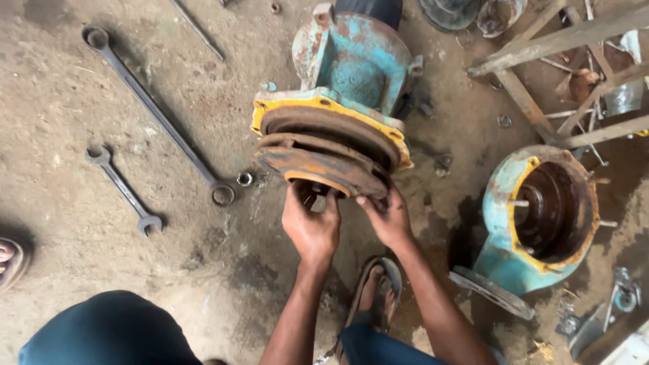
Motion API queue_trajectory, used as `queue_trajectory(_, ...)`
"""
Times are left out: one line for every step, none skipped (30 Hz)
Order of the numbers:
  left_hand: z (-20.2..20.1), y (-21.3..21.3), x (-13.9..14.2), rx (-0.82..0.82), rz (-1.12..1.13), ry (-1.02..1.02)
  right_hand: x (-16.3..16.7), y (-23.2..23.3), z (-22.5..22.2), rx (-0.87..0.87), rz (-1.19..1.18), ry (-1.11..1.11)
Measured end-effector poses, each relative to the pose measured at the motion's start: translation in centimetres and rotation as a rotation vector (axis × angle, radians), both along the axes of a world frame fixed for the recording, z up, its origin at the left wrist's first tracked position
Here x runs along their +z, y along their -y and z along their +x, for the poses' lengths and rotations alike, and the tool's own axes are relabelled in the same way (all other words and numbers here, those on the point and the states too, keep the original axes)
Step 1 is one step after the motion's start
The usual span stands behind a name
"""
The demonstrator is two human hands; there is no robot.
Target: The person uses a hammer and a metal bar to loosen and remove a circular metal component from a motor assembly. They then detach a second circular part and place both pieces on the floor.
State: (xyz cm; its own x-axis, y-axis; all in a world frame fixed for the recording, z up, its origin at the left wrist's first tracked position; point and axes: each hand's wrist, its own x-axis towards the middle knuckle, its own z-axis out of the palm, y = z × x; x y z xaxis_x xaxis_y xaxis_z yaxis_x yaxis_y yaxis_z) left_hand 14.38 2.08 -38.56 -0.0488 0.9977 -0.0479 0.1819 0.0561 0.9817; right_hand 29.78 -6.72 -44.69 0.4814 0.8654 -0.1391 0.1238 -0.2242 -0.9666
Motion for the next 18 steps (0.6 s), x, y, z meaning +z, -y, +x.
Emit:
queue_trajectory(-0.1,-0.2,0.2,0.017,-0.021,0.002,0.0,0.0,0.0,0.007,-0.027,0.017)
queue_trajectory(-0.1,-0.3,0.4,0.031,-0.040,0.007,0.0,0.0,0.0,0.010,-0.052,0.037)
queue_trajectory(-0.2,-0.5,0.5,0.042,-0.064,0.011,0.0,0.0,0.0,0.015,-0.010,0.008)
queue_trajectory(-0.3,-0.6,0.7,0.034,-0.095,0.029,0.1,0.1,0.0,0.019,0.027,-0.021)
queue_trajectory(-0.4,-0.7,0.8,0.025,-0.130,0.045,0.1,0.0,0.0,0.021,0.059,-0.053)
queue_trajectory(-0.6,-0.8,0.9,0.016,-0.167,0.058,0.1,0.0,0.0,0.021,0.049,-0.050)
queue_trajectory(-0.7,-1.0,0.9,-0.002,-0.174,0.074,0.2,0.0,0.0,0.021,0.038,-0.047)
queue_trajectory(-0.9,-1.2,1.0,-0.020,-0.183,0.089,0.2,0.0,0.0,0.021,0.026,-0.044)
queue_trajectory(-1.1,-1.3,1.0,-0.038,-0.186,0.107,0.3,-0.1,0.0,0.019,0.025,-0.047)
queue_trajectory(-1.2,-1.5,1.0,-0.045,-0.196,0.091,0.4,-0.1,0.0,0.016,0.031,-0.048)
queue_trajectory(-1.3,-1.6,1.1,-0.050,-0.212,0.073,0.5,-0.1,-0.1,0.015,0.031,-0.051)
queue_trajectory(-1.3,-1.7,1.1,-0.049,-0.228,0.057,0.5,-0.1,0.0,0.022,0.024,-0.057)
queue_trajectory(-1.4,-1.8,1.2,-0.043,-0.248,0.032,0.6,-0.1,0.0,0.028,0.025,-0.064)
queue_trajectory(-1.4,-1.8,1.3,-0.040,-0.268,0.009,0.6,-0.1,0.0,0.032,0.027,-0.069)
queue_trajectory(-1.4,-1.8,1.4,-0.036,-0.291,-0.016,0.7,-0.1,0.0,0.034,0.008,-0.054)
queue_trajectory(-1.3,-1.8,1.5,-0.039,-0.283,-0.035,0.7,-0.2,0.1,0.033,-0.011,-0.041)
queue_trajectory(-1.3,-1.7,1.6,-0.043,-0.280,-0.051,0.7,-0.2,0.1,0.033,-0.034,-0.026)
queue_trajectory(-1.3,-1.6,1.7,-0.043,-0.273,-0.066,0.6,-0.2,0.2,0.034,-0.022,-0.034)
